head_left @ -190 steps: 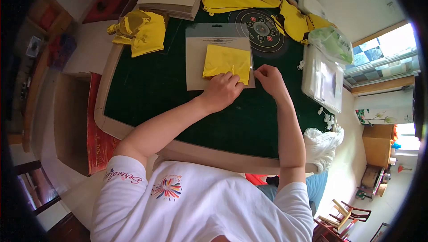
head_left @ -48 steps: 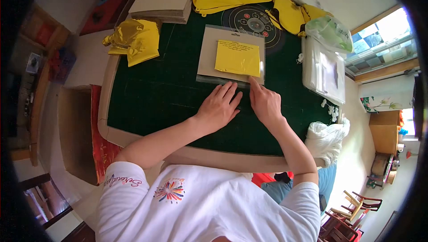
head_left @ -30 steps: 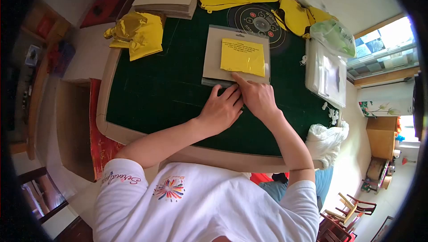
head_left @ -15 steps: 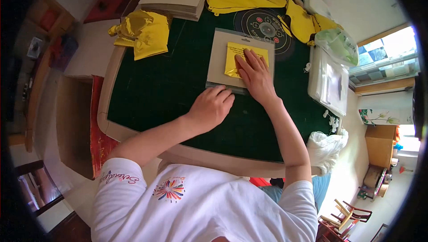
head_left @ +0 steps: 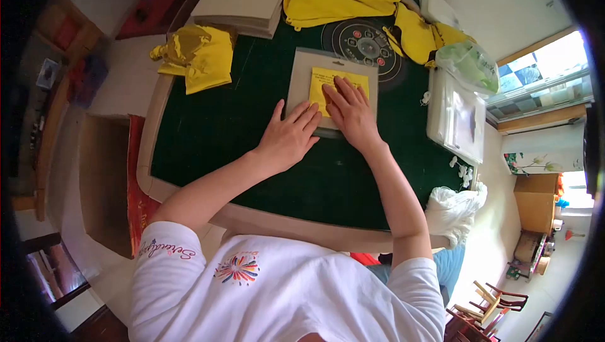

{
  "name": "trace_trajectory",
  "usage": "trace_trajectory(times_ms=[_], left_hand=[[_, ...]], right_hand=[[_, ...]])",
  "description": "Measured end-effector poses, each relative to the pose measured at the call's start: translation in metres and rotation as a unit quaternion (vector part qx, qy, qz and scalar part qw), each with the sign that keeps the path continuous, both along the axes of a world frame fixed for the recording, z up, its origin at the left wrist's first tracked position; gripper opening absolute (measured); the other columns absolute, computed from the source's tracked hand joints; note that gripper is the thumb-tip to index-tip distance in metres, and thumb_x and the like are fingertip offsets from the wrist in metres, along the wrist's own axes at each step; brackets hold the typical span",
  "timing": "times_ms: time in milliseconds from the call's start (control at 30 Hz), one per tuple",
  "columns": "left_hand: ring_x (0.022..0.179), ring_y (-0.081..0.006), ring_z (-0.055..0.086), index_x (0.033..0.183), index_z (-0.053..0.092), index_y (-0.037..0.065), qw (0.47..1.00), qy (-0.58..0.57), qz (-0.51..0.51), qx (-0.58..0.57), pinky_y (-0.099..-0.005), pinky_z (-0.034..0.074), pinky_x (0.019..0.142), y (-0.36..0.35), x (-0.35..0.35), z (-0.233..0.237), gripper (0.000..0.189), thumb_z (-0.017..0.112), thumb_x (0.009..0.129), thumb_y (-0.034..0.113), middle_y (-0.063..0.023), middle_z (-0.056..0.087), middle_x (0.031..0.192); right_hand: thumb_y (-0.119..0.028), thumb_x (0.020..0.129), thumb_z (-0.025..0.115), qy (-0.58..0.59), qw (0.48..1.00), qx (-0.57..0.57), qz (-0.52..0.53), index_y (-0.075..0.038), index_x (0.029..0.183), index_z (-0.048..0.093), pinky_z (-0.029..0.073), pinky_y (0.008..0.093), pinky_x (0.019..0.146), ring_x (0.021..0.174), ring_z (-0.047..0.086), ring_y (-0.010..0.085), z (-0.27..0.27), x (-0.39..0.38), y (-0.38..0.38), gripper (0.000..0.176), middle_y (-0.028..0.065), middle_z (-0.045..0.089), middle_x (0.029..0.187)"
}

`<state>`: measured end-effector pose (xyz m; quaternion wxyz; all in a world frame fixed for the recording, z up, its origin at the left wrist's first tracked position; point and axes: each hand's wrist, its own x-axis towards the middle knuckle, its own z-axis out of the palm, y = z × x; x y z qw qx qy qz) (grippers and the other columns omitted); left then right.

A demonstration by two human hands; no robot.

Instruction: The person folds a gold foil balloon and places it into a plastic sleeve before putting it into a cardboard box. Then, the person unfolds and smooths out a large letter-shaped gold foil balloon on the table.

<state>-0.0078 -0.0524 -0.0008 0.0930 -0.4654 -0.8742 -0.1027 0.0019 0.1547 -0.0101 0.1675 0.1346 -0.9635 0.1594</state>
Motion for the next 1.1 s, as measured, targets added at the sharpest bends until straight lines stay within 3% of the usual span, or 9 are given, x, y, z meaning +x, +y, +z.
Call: trace_trajectory(times_ms=[67, 167, 367, 567, 800, 900, 1033, 1067, 1100], left_hand=[[0.135, -0.0264, 0.034, 0.133, 0.047, 0.003, 0.987, -0.160, 0.014, -0.026, -0.0537, 0.027, 0.109, 0.008, -0.013, 0.005, 0.045, 0.049, 0.095, 0.027, -0.0136, 0.041, 0.142], [0.139, -0.0245, 0.028, 0.138, 0.041, 0.005, 0.991, -0.109, 0.046, 0.063, -0.0542, 0.022, 0.111, 0.029, -0.039, 0.000, 0.048, 0.048, 0.096, 0.028, -0.0115, 0.035, 0.147], [0.139, -0.0229, 0.029, 0.139, 0.040, 0.005, 0.994, -0.019, 0.103, 0.017, -0.0599, 0.019, 0.110, 0.034, -0.048, -0.024, 0.050, 0.045, 0.096, 0.031, -0.0117, 0.037, 0.146], [0.140, -0.0225, 0.026, 0.140, 0.037, 0.006, 0.992, -0.055, 0.112, -0.017, -0.0613, 0.015, 0.111, 0.035, -0.048, -0.016, 0.051, 0.043, 0.096, 0.031, -0.0109, 0.032, 0.149], [0.141, -0.0214, 0.024, 0.139, 0.038, 0.005, 0.994, -0.044, 0.104, -0.003, -0.0615, 0.015, 0.111, 0.034, -0.047, -0.022, 0.051, 0.042, 0.096, 0.033, -0.0111, 0.033, 0.148], [0.136, -0.0246, 0.032, 0.136, 0.042, 0.004, 0.992, -0.003, 0.099, 0.073, -0.0570, 0.021, 0.110, 0.030, -0.043, -0.013, 0.049, 0.051, 0.093, 0.026, -0.0133, 0.038, 0.144], [0.119, -0.0310, 0.046, 0.121, 0.054, 0.001, 0.985, -0.101, -0.076, 0.118, -0.0436, 0.035, 0.106, -0.001, 0.012, -0.002, 0.044, 0.066, 0.081, 0.011, -0.0165, 0.047, 0.130], [0.124, -0.0322, 0.043, 0.121, 0.053, -0.002, 0.988, -0.098, -0.092, 0.079, -0.0440, 0.033, 0.107, -0.005, 0.028, 0.001, 0.043, 0.064, 0.084, 0.017, -0.0189, 0.046, 0.132], [0.124, -0.0322, 0.043, 0.121, 0.053, -0.002, 0.988, -0.101, -0.087, 0.075, -0.0440, 0.033, 0.107, -0.009, 0.038, 0.002, 0.043, 0.064, 0.084, 0.017, -0.0189, 0.046, 0.132]], right_hand=[[-0.022, 0.092, 0.055, -0.002, 1.000, 0.011, -0.004, -0.011, 0.132, 0.050, 0.030, 0.0482, 0.109, 0.131, 0.040, 0.0330, -0.001, 0.001, 0.000, 0.042, 0.0158, 0.046, 0.138], [-0.022, 0.092, 0.055, 0.010, 1.000, -0.004, -0.008, -0.008, 0.134, 0.048, 0.030, 0.0482, 0.109, 0.131, 0.040, 0.0320, -0.009, -0.001, 0.002, 0.045, 0.0152, 0.045, 0.139], [-0.022, 0.090, 0.057, -0.004, 1.000, 0.001, -0.009, -0.007, 0.133, 0.047, 0.030, 0.0473, 0.109, 0.132, 0.040, 0.0303, -0.004, 0.001, 0.001, 0.047, 0.0135, 0.045, 0.140], [-0.023, 0.090, 0.057, -0.001, 0.998, 0.044, -0.038, -0.008, 0.135, 0.046, 0.027, 0.0503, 0.110, 0.135, 0.034, 0.0343, -0.004, 0.002, 0.001, 0.050, 0.0166, 0.041, 0.142], [-0.032, 0.094, 0.048, -0.005, 0.992, 0.062, -0.112, -0.010, 0.140, 0.039, 0.024, 0.0517, 0.111, 0.137, 0.030, 0.0361, -0.017, 0.001, 0.012, 0.052, 0.0209, 0.035, 0.145], [-0.036, 0.095, 0.043, -0.005, 0.991, 0.070, -0.113, -0.010, 0.141, 0.038, 0.023, 0.0514, 0.111, 0.138, 0.030, 0.0358, -0.015, -0.002, 0.014, 0.053, 0.0210, 0.034, 0.146], [-0.029, 0.094, 0.049, 0.020, 0.995, 0.032, -0.092, -0.008, 0.137, 0.044, 0.025, 0.0508, 0.110, 0.134, 0.034, 0.0358, 0.007, 0.011, 0.007, 0.048, 0.0205, 0.038, 0.143], [-0.025, 0.092, 0.053, 0.058, 0.996, 0.013, -0.072, -0.007, 0.133, 0.049, 0.028, 0.0509, 0.108, 0.129, 0.039, 0.0361, 0.019, 0.017, 0.002, 0.045, 0.0203, 0.042, 0.139], [-0.012, 0.086, 0.060, 0.083, 0.996, -0.015, -0.024, -0.004, 0.120, 0.057, 0.037, 0.0472, 0.100, 0.112, 0.051, 0.0347, 0.030, 0.027, -0.003, 0.036, 0.0177, 0.053, 0.124]])
